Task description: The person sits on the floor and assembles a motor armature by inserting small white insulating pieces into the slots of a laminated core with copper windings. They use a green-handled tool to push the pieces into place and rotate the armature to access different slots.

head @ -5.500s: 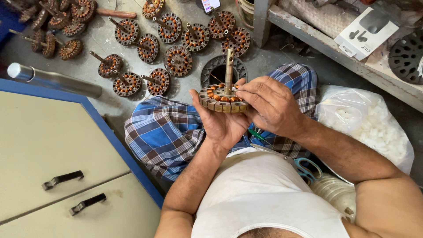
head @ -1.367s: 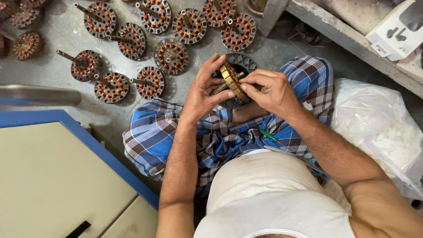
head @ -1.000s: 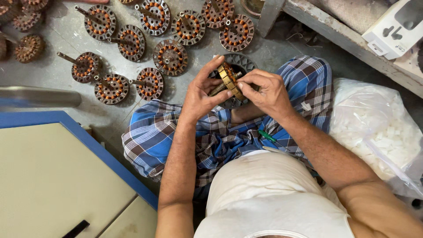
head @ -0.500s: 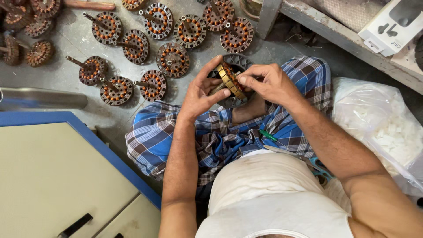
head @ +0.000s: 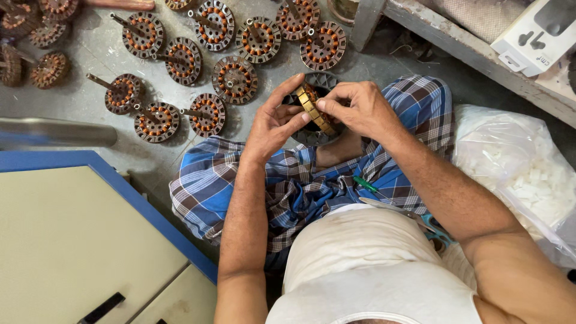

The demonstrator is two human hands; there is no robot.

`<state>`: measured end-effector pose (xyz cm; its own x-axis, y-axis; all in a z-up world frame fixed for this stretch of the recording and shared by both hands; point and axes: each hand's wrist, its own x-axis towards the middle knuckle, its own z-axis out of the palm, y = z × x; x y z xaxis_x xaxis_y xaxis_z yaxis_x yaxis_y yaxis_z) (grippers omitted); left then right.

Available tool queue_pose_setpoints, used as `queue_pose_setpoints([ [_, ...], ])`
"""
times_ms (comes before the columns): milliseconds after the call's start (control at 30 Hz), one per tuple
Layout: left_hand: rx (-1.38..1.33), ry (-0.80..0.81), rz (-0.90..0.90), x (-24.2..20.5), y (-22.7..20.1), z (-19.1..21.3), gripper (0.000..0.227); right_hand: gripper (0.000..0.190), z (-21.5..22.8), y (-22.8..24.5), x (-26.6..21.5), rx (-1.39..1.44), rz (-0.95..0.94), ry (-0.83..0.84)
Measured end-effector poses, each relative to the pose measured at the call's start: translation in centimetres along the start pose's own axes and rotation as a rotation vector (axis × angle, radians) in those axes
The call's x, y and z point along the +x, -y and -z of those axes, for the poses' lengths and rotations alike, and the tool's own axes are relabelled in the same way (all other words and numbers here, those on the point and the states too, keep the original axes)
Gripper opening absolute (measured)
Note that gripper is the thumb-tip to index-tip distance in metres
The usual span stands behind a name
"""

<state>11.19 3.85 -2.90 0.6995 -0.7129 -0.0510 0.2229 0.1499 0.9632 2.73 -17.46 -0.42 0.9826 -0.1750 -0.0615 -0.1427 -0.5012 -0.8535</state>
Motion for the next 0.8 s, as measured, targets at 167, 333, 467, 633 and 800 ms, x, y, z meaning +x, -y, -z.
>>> queue_pose_setpoints([
  [167, 0.057, -0.022, -0.008, 0.0, 0.2, 0.1, 0.072, 0.027, -0.2, 0.0, -0.1, 0.063, -0.091, 0.006],
  [333, 0.03, 0.002, -0.017, -0.3, 0.8, 0.0, 0.074, 0.025, 1.1, 0.4, -1.0, 0.07, -0.009, 0.056],
  [467, 0.123, 0.071, -0.102, -0.6, 1.1, 0.9, 0.078, 0.026, 4.7, -0.6, -3.7, -0.179, -0.023, 0.316],
  [633, 0.171, 0.166, -0.16, -1.2, 0.9, 1.4, 0.092, 0.025, 4.9, -1.6, -9.3, -0.517, 0.061, 0.635],
  [800, 0.28, 0.123, -0.211, -1.4, 1.3, 1.1, 0.096, 0.032, 2.5, -3.4, -12.6, -0.705, -0.025, 0.737],
])
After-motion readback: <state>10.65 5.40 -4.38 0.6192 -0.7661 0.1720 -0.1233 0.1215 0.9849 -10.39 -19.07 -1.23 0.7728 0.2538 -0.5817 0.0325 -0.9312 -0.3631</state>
